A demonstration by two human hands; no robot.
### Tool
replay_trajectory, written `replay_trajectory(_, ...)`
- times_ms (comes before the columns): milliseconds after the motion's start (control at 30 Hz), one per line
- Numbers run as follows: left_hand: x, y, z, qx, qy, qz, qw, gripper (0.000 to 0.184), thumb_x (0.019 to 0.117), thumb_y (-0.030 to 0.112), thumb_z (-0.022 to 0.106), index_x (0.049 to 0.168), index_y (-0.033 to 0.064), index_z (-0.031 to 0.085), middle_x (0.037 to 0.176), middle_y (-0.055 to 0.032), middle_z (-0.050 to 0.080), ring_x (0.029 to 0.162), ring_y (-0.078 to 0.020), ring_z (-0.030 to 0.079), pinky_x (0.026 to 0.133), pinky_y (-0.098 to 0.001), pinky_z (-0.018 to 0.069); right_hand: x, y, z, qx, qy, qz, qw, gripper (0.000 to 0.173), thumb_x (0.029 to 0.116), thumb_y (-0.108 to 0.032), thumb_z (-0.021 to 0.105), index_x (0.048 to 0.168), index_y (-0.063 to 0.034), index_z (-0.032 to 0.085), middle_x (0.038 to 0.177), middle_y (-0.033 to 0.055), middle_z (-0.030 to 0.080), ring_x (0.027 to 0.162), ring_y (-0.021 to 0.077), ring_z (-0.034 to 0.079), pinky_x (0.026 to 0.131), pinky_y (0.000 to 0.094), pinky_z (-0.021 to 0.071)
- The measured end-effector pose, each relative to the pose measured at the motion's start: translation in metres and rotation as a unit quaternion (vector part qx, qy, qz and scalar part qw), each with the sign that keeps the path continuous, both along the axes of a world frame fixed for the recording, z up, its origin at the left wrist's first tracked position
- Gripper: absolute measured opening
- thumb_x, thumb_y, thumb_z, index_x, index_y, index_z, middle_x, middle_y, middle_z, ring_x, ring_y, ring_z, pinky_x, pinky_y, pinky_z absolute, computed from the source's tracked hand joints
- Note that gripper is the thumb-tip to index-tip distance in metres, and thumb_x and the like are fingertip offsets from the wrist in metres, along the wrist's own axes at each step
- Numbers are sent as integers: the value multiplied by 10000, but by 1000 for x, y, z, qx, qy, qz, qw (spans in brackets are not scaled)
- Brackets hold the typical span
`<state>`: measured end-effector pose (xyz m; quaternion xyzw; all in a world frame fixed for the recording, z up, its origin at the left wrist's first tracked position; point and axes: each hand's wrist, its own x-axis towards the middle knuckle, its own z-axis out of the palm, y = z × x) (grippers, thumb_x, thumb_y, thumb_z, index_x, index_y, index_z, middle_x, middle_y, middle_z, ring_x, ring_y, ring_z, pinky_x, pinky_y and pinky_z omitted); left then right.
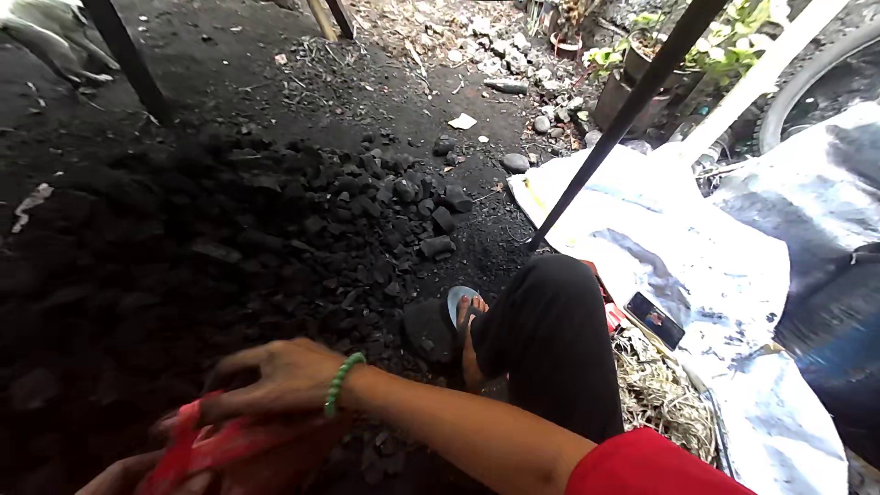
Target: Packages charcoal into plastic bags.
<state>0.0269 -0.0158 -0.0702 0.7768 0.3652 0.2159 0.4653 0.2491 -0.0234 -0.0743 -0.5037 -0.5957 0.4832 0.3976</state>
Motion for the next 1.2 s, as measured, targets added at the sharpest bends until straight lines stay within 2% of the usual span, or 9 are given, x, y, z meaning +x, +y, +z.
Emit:
replay_trajectory(133,16,-15,8,230,176,3,957,272,950,52,628,1127,-155,624,1035,-335,681,947,-403,695,843,-492,556,-9,-13,-33,-132,187,20,973,406,1127,-183,388,1108,116,663,953,162,670,810,116,610,772,289,525)
replay_trajectory(333,19,-25,-8,404,236,-16,884,246,1020,145,590,1092,-44,730,948,-260,714,866,-418,718,730,-502,578,-23,-15,-42,-156,268,-39,950,262,1074,-68,485,1140,133,639,1023,185,652,875,134,579,826,301,498)
replay_trajectory(467,21,-26,7,206,231,-22,951,357,1046,179,526,1053,-147,671,1017,-353,652,956,-479,663,853,-588,530,-17,-8,-33,-68,125,9,990,203,992,-26,614,1151,87,668,1080,233,683,987,266,635,889,448,505)
replay_trajectory(567,26,-29,11,-30,144,59,987,292,1043,175,491,1042,-71,647,896,-95,632,777,-130,604,745,-320,519,-20,-8,-27,-20,-1,-3,1000,306,1037,-193,616,1222,39,692,1108,248,716,1057,364,682,936,560,514)
replay_trajectory(633,37,-32,12,-242,0,148,959,269,1051,121,404,886,129,617,708,106,624,607,15,580,594,-175,510,-26,-13,-28,23,-18,-36,999,327,1064,-226,564,1180,46,702,1045,237,724,1000,355,696,902,551,528)
replay_trajectory(733,50,-34,11,-451,-214,208,841,484,1074,153,276,690,205,567,588,105,541,518,18,526,532,-139,488,-42,-22,-38,94,-8,-128,987,310,1058,-180,546,1099,71,722,1057,226,723,992,328,706,905,506,556)
replay_trajectory(867,62,-37,10,-502,-340,264,750,476,1093,190,266,756,129,596,617,33,585,529,-36,587,516,-174,527,-37,-29,-42,32,133,-160,977,295,1025,-250,608,1016,36,681,966,107,663,850,153,637,790,339,548)
replay_trajectory(1067,54,-34,23,-464,-295,282,786,563,1119,371,168,946,53,600,757,-73,659,654,-172,653,639,-321,579,-17,-50,-50,114,97,-84,985,691,687,-391,872,1150,76,661,1165,158,654,1058,148,626,938,317,526)
replay_trajectory(1200,52,-40,23,-422,-221,224,850,507,1126,333,228,970,69,632,796,-31,690,651,-111,640,638,-264,555,-22,-47,-54,121,144,-160,969,200,899,-223,741,856,-28,733,891,-2,701,840,5,645,809,211,558)
